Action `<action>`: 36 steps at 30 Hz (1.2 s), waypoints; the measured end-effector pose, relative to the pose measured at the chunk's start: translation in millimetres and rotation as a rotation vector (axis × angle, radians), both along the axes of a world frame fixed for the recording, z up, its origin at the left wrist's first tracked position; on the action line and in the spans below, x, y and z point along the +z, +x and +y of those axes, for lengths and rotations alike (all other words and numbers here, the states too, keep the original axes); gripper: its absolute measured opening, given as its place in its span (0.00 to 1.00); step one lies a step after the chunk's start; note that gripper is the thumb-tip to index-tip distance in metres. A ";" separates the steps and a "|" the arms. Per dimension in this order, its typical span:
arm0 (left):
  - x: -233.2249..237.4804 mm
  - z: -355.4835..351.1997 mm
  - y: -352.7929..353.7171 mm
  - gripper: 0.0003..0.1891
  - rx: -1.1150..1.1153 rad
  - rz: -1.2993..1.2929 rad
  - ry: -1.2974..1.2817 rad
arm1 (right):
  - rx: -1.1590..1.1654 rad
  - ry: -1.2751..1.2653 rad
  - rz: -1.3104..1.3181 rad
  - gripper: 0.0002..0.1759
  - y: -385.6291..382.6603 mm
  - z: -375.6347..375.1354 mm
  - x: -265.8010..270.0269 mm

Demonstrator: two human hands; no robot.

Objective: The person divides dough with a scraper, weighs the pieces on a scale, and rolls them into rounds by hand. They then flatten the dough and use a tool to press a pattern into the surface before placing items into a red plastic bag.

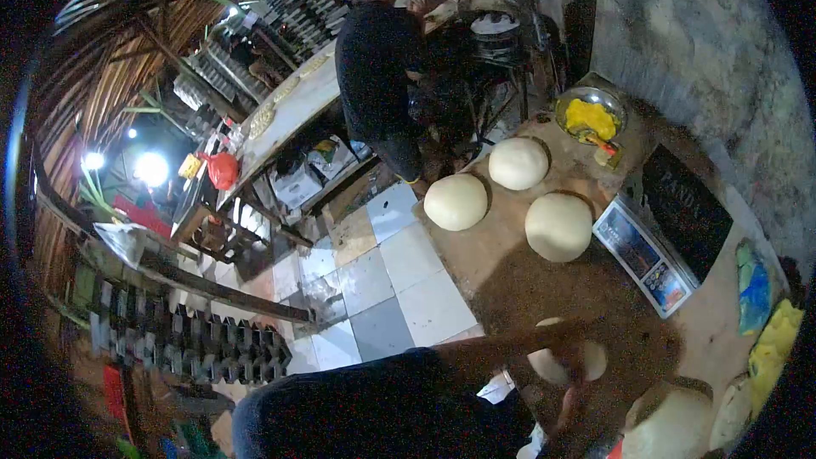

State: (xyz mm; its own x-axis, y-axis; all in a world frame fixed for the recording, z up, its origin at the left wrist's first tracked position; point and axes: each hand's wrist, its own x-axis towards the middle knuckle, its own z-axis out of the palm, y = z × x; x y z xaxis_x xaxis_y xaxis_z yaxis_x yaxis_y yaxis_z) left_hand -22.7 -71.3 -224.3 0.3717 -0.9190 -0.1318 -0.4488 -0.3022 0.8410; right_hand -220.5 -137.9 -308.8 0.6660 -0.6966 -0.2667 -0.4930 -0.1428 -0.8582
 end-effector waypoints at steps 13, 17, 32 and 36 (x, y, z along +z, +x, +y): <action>267.1 71.9 25.6 0.34 -0.539 -0.123 0.036 | 0.281 0.003 -0.144 0.20 26.8 -10.7 229.7; 182.9 85.1 4.2 0.32 -0.381 0.082 -0.133 | 0.286 0.026 -0.034 0.20 -11.1 8.3 196.6; 19.4 -64.0 70.7 0.24 0.156 -0.603 -0.065 | -0.080 -0.007 -0.234 0.23 13.9 -113.5 69.4; 17.7 -81.6 36.8 0.22 0.030 -0.466 -0.099 | -0.325 0.041 -0.391 0.23 -19.6 -52.7 33.6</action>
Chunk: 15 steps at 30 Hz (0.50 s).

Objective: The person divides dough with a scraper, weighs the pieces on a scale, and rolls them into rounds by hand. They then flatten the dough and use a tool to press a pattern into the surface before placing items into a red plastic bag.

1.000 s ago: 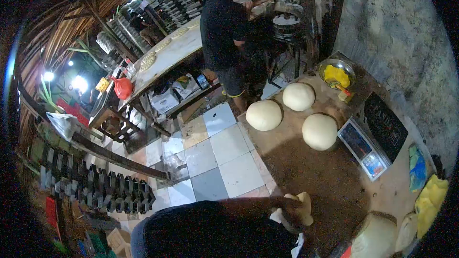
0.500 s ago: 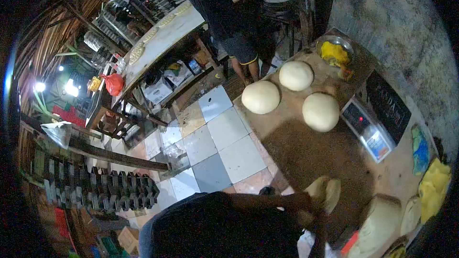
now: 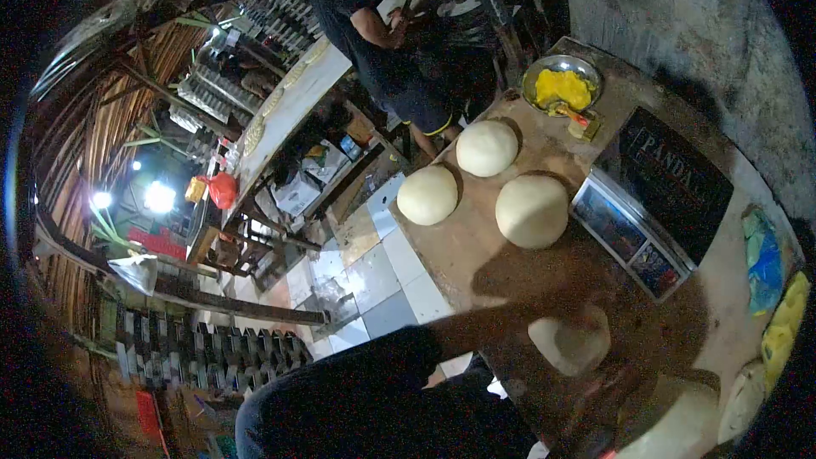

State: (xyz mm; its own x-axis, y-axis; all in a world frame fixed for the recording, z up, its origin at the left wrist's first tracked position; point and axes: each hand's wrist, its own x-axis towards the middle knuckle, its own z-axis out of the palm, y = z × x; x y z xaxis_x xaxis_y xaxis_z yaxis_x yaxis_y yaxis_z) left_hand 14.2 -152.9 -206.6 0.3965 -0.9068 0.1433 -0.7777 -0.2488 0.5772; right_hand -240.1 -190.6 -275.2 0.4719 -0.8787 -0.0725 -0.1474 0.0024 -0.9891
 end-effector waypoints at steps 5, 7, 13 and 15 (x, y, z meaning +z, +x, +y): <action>-26.9 17.1 -75.6 0.20 -0.029 0.327 0.000 | -0.022 0.150 -0.244 0.24 5.6 81.1 10.9; -28.2 20.1 -58.8 0.19 0.037 0.336 0.027 | -0.003 0.278 -0.372 0.24 23.2 56.5 6.6; -34.3 130.8 -39.9 0.18 0.210 0.444 0.079 | 0.193 0.210 0.028 0.23 5.4 87.0 -3.1; -19.4 169.8 -45.4 0.17 0.172 0.498 0.054 | 0.311 0.198 0.092 0.24 -2.3 118.5 21.6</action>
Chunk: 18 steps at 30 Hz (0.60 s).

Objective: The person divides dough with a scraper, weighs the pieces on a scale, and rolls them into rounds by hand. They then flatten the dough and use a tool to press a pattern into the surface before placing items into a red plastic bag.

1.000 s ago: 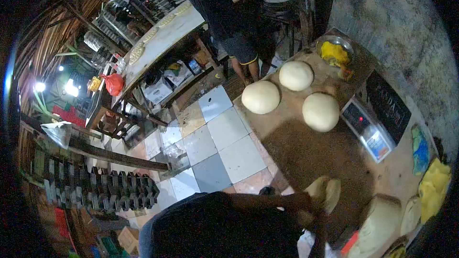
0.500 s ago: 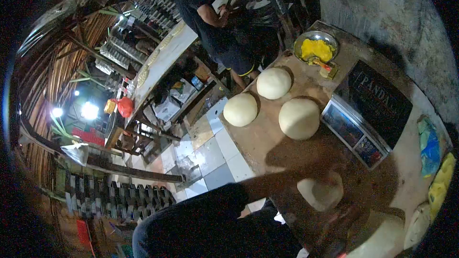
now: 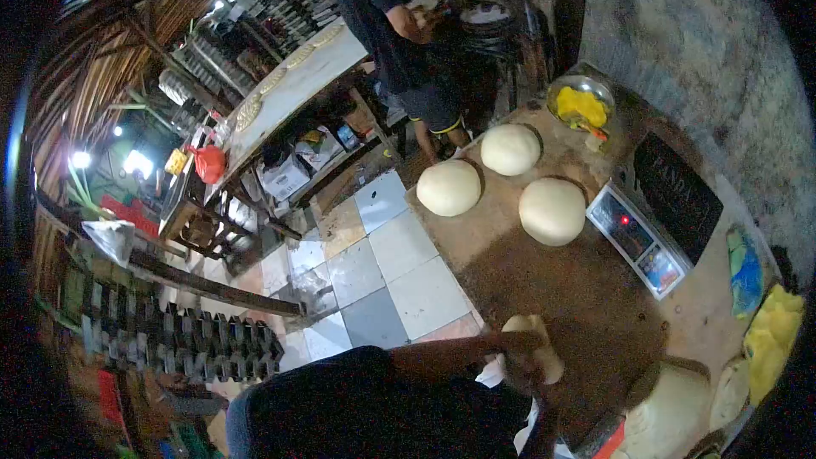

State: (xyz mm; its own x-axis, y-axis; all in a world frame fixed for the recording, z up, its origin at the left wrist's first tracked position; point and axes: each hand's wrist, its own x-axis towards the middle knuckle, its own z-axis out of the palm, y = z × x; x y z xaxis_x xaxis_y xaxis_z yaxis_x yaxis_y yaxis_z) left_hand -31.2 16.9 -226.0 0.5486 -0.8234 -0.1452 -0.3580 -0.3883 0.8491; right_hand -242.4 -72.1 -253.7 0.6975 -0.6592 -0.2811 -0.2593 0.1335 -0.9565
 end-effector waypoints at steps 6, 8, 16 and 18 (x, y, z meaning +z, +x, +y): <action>185.8 -12.5 17.5 0.16 -0.474 -0.095 -0.135 | 0.335 -0.054 0.008 0.28 32.2 -30.8 133.2; 242.8 -26.6 21.3 0.16 -0.616 -0.118 -0.167 | 0.362 0.000 -0.083 0.30 46.5 -65.3 193.8; 91.5 -16.4 -39.3 0.17 -0.399 0.242 -0.374 | 0.388 -0.218 0.210 0.32 -8.4 -41.7 116.3; 37.0 -18.2 -60.0 0.19 -0.228 0.392 -0.398 | 0.395 -0.213 0.234 0.32 -19.7 -38.8 89.1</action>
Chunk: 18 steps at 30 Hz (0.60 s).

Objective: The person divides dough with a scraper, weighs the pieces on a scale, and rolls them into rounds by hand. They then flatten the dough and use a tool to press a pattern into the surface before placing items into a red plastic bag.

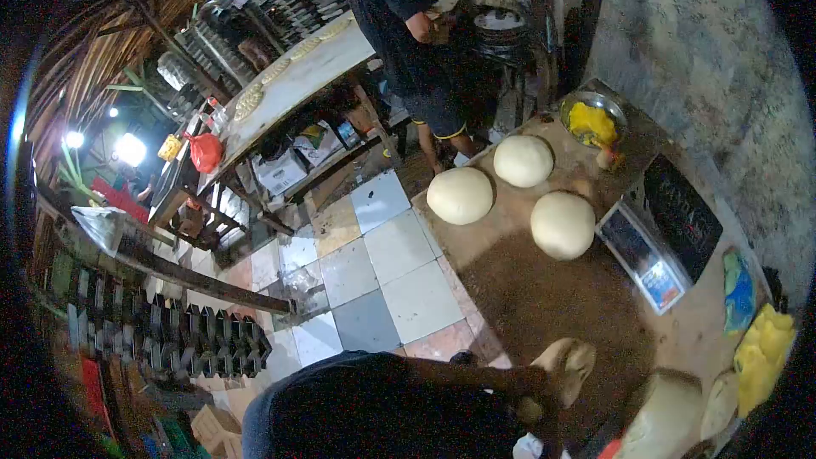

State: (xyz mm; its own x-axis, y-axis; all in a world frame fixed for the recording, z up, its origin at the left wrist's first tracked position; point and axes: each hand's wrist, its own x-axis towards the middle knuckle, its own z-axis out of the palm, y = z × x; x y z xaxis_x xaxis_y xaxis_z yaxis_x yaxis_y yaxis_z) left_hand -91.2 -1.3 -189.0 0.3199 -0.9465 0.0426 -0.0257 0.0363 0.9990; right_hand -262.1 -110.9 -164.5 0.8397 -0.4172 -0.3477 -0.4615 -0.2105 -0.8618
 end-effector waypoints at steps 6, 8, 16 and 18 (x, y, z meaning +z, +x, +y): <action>-25.8 -70.5 76.0 0.24 0.195 -0.407 0.273 | -0.181 -0.122 -0.116 0.34 34.3 -92.5 -39.4; -21.4 -114.8 108.3 0.24 0.228 -0.754 0.282 | -0.281 -0.179 -0.150 0.34 40.6 -121.2 -57.5; -37.4 -189.0 74.6 0.24 0.043 -0.753 0.188 | -0.651 -0.707 -0.168 0.37 -9.8 -59.9 -125.9; -45.3 -174.2 48.0 0.25 -0.026 -0.599 0.216 | -0.568 -0.620 -0.109 0.35 4.8 -24.0 -113.4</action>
